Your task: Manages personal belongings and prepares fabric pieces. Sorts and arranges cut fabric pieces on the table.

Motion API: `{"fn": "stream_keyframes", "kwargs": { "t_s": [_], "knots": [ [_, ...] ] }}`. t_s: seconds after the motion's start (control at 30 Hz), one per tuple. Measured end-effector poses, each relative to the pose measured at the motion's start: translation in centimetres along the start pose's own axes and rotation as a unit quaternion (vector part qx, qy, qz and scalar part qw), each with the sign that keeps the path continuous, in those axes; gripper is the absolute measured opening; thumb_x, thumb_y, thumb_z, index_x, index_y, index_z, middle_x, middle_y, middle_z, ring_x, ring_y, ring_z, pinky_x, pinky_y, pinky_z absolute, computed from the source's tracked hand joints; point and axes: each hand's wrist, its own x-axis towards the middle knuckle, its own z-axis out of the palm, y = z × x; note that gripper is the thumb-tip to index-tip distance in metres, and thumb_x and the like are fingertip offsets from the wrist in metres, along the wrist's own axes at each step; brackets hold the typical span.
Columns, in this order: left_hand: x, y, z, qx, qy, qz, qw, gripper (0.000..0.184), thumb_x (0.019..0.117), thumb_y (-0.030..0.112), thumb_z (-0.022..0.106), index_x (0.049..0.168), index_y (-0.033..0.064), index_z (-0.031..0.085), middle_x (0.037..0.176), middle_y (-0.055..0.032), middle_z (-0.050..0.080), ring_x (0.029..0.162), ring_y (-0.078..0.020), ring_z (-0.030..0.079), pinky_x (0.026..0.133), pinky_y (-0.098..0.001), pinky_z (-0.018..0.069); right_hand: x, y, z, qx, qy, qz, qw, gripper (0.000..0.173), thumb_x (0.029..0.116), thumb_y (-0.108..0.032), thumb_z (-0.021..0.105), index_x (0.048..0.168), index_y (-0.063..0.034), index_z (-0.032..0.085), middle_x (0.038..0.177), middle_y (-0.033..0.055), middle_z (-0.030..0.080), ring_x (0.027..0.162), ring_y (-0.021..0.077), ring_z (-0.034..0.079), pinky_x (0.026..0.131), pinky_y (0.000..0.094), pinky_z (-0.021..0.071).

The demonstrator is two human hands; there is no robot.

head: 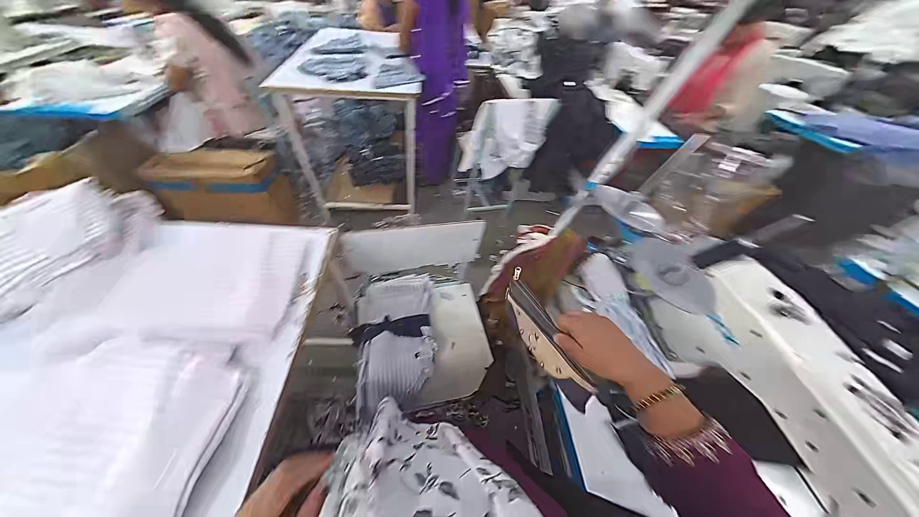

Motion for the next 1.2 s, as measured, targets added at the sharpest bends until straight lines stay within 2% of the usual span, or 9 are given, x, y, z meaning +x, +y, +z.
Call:
{"fn": "stream_keyframes", "kwargs": {
  "t_s": [0.1, 0.17, 0.3, 0.37, 0.47, 0.67, 0.83, 1.07, 1.2],
  "knots": [
    [1.3, 0.5, 0.4, -0.041, 0.045, -0.032, 0.998, 0.092, 0.0862, 0.065, 0.067, 0.143, -0.0052, 0.052, 0.145, -0.0241, 0.055, 0.138, -0.0226, 0.053, 0.113, -0.0356, 0.046, 0.6, -5.4, 2.2, -0.02, 0.143, -0.366, 0.92, 0.038, 0.097, -0.03, 0.049, 0.073, -0.0028, 0.063, 0.069, 0.0124, 0.058, 0.064, 0.0292, 0.062, 0.056, 0.0444, 0.0505],
    [1.2, 1.2, -0.8, -0.056, 0.069, -0.048, 0.995, 0.118, 0.0762, 0.07, 0.073, 0.15, -0.0143, 0.036, 0.155, -0.0321, 0.041, 0.148, -0.0324, 0.039, 0.12, -0.0412, 0.0363, 1.6, -11.3, 3.0, -0.026, 0.194, -0.52, 0.831, 0.046, 0.1023, -0.039, 0.039, 0.075, -0.0103, 0.064, 0.068, 0.006, 0.057, 0.066, 0.0215, 0.061, 0.057, 0.0331, 0.0491],
    [-4.2, 2.1, -4.1, -0.126, 0.157, -0.021, 0.979, 0.058, 0.0859, 0.037, 0.079, 0.115, -0.0112, 0.068, 0.119, -0.0236, 0.072, 0.122, -0.0243, 0.066, 0.114, -0.0408, 0.0428, 2.8, -23.4, 4.0, -0.014, 0.188, -0.686, 0.702, 0.048, 0.1074, -0.037, 0.034, 0.082, -0.0104, 0.065, 0.07, 0.0077, 0.056, 0.074, 0.0254, 0.058, 0.067, 0.0349, 0.0456],
    [-8.4, 3.4, -5.2, -0.134, 0.246, -0.074, 0.957, 0.042, 0.0892, 0.024, 0.076, 0.109, -0.0128, 0.069, 0.109, -0.0185, 0.075, 0.111, -0.015, 0.069, 0.111, -0.0355, 0.0456, 2.6, -29.0, 5.0, -0.014, 0.187, -0.732, 0.655, 0.047, 0.1061, -0.035, 0.036, 0.08, -0.009, 0.066, 0.069, 0.009, 0.057, 0.072, 0.0287, 0.059, 0.065, 0.0387, 0.0457],
    [-13.6, 5.2, -5.3, -0.133, 0.417, -0.136, 0.889, 0.038, 0.0894, 0.015, 0.075, 0.113, -0.0135, 0.065, 0.113, -0.0087, 0.073, 0.109, -0.002, 0.066, 0.101, -0.0241, 0.0528, 1.1, -36.8, 7.3, -0.015, 0.168, -0.788, 0.592, 0.044, 0.1042, -0.029, 0.039, 0.08, -0.0058, 0.068, 0.071, 0.0126, 0.061, 0.072, 0.0344, 0.063, 0.069, 0.0476, 0.0495],
    [-22.2, 6.9, -7.5, -0.005, 0.609, -0.155, 0.778, 0.026, 0.0912, 0.022, 0.074, 0.113, 0.0073, 0.072, 0.116, 0.0115, 0.074, 0.114, 0.0032, 0.064, 0.105, -0.0251, 0.0505, -5.2, -48.5, 13.3, 0.045, 0.094, -0.854, 0.51, 0.028, 0.0982, -0.017, 0.051, 0.087, -0.0038, 0.074, 0.076, 0.0131, 0.063, 0.079, 0.0335, 0.065, 0.08, 0.0502, 0.0499],
    [-27.6, 7.1, -8.2, 0.086, 0.626, -0.182, 0.753, 0.022, 0.0909, 0.012, 0.07, 0.109, 0.0001, 0.074, 0.114, -0.0011, 0.074, 0.115, -0.0013, 0.063, 0.112, -0.0292, 0.0434, -14.2, -52.2, 18.2, 0.069, -0.093, -0.893, 0.434, 0.036, 0.1008, -0.031, 0.054, 0.122, -0.0102, 0.073, 0.118, 0.0131, 0.071, 0.111, 0.0318, 0.067, 0.09, 0.0507, 0.0537],
    [-31.2, 7.1, -8.5, -0.001, 0.565, -0.186, 0.804, 0.033, 0.0902, 0.012, 0.073, 0.119, -0.0036, 0.067, 0.119, -0.0028, 0.07, 0.113, 0.0006, 0.062, 0.103, -0.022, 0.0503, -18.7, -53.3, 20.4, -0.014, -0.062, -0.906, 0.419, 0.024, 0.098, -0.021, 0.058, 0.087, -0.0042, 0.07, 0.074, 0.0113, 0.061, 0.071, 0.03, 0.065, 0.059, 0.0414, 0.05],
    [-32.4, 6.8, -8.7, -0.009, 0.529, -0.188, 0.828, 0.033, 0.0925, 0.009, 0.069, 0.12, -0.0095, 0.065, 0.123, -0.0137, 0.068, 0.12, -0.0075, 0.062, 0.108, -0.0257, 0.048, -17.9, -52.9, 19.5, -0.041, -0.156, -0.831, 0.532, 0.029, 0.0972, -0.019, 0.053, 0.078, -0.0008, 0.064, 0.073, 0.0148, 0.059, 0.07, 0.0329, 0.064, 0.06, 0.0487, 0.0477]
  ]
}}
